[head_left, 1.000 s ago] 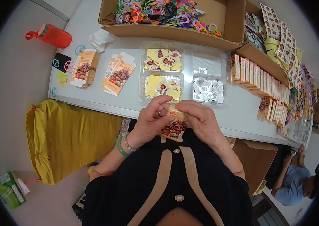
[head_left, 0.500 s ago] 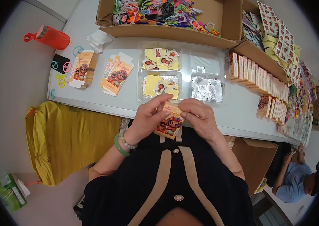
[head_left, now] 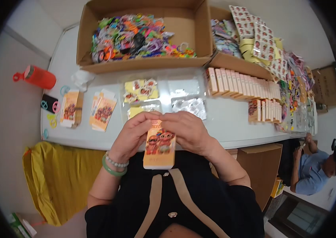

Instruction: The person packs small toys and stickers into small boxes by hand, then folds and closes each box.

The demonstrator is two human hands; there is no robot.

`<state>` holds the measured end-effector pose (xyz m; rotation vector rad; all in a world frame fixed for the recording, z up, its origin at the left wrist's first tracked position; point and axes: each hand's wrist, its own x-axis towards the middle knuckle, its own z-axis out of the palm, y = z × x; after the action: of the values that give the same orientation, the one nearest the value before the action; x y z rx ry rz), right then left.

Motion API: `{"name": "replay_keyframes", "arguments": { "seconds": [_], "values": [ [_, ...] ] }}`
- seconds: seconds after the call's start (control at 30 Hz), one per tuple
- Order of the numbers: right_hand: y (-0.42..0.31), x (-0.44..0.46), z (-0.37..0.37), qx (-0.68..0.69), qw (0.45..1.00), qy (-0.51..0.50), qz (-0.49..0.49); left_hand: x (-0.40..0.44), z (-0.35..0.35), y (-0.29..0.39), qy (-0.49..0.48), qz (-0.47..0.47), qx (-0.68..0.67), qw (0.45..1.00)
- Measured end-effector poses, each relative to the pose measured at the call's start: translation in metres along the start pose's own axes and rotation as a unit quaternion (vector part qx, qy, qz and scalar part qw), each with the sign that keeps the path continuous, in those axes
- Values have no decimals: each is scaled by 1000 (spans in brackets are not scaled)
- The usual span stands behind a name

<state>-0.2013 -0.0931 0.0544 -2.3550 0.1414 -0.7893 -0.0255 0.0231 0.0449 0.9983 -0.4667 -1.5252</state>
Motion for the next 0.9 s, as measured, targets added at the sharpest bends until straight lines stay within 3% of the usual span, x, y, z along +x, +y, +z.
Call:
{"name": "replay_keyframes", "arguments": {
  "seconds": [0.03, 0.1, 0.17, 0.23, 0.27, 0.3, 0.37, 0.43, 0.5, 0.57, 0.63, 0.77, 0.9],
  "values": [
    [1, -1, -10, -11, 1000, 5, -3, 3, 5, 10, -4, -17, 14, 1000],
    [2, 1, -29, 207, 940, 25, 271, 10, 14, 24, -26, 10, 73, 997],
    [6, 14, -40, 242, 928, 63, 276, 20, 21, 31, -132, 163, 299, 931],
    [10, 21, -51, 200, 926, -106, 302, 36, 24, 33, -153, 143, 285, 935],
    [12, 27, -57, 121, 911, -219, 327, 45, 26, 36, -178, 85, 213, 957],
    [11, 38, -69, 118, 913, -215, 327, 53, 28, 37, -200, 25, 141, 969],
    [14, 64, -97, 21, 903, -254, 346, 70, 30, 33, -191, 50, 83, 977],
    [75, 63, -125, 138, 921, -40, 361, 70, 32, 27, -104, 100, -23, 989],
    [134, 85, -152, -205, 916, 49, 341, 73, 21, 24, -100, 97, -22, 990],
    [193, 96, -168, -340, 825, -137, 429, 75, 14, 19, -87, 69, -39, 993],
    [247, 95, -156, -345, 739, -332, 475, 76, 13, 14, -76, 67, -44, 994],
    [253, 99, -148, -296, 745, -344, 489, 77, 12, 14, -80, 68, -2, 995],
    [246, 97, -151, -312, 763, -242, 512, 79, 6, 5, -56, 28, 17, 998]
  ]
}}
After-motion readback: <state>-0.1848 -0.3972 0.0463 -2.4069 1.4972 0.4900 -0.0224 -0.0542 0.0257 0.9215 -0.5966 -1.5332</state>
